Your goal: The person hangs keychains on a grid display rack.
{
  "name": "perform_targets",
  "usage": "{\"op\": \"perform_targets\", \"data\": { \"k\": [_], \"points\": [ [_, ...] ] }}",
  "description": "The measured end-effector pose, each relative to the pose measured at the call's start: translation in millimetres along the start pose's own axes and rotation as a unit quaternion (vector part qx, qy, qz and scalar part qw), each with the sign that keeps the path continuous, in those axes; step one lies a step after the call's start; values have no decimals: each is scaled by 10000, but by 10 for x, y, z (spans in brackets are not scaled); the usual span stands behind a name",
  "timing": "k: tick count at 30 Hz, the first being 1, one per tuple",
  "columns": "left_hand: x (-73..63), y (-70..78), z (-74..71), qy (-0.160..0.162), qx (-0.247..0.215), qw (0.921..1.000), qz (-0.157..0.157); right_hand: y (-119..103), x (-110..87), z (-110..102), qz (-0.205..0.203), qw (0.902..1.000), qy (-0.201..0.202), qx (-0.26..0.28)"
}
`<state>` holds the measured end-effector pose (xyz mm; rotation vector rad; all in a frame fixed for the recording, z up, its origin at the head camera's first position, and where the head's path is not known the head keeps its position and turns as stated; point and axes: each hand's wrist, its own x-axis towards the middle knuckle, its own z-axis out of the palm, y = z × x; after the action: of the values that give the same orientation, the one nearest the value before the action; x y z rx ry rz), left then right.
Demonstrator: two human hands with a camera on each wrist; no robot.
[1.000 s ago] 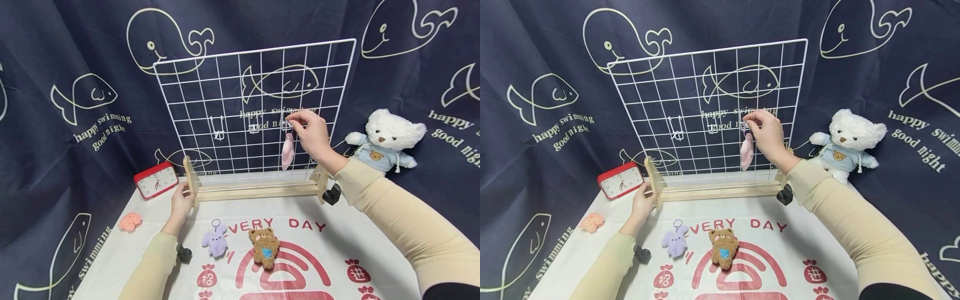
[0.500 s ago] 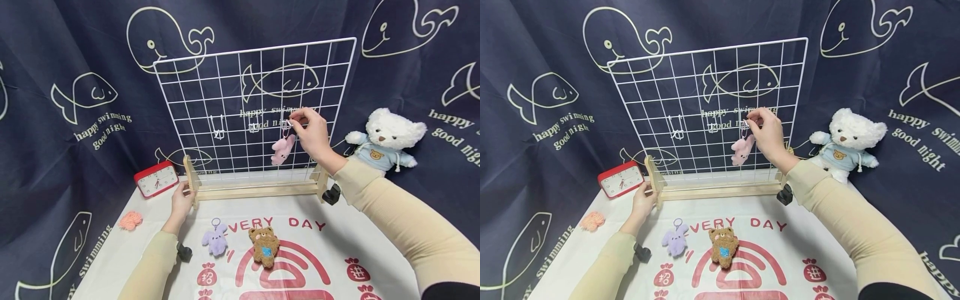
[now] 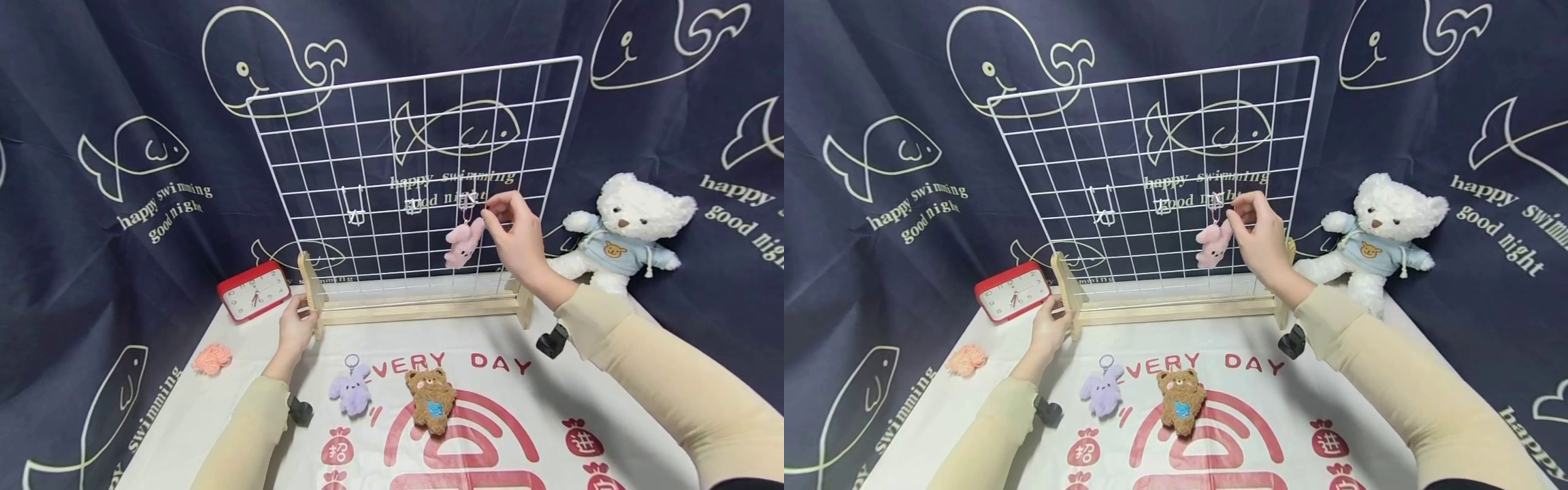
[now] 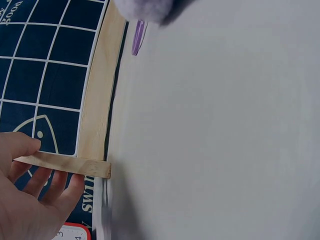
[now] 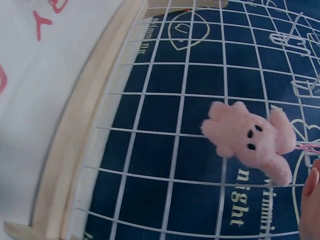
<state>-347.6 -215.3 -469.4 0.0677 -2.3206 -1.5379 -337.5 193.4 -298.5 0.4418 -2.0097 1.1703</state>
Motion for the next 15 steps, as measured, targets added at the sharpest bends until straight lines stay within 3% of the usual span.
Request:
{"op": "perform_targets", "data": {
  "k": [7,15],
  "points": [
    [-1,9,-5,-14,0,10000,-46,110,-211,26,-110,9985,-386,362],
    [0,8,0,3,57,10000,-55,243,-502,152,-354,9915,-1169,447]
  ]
}}
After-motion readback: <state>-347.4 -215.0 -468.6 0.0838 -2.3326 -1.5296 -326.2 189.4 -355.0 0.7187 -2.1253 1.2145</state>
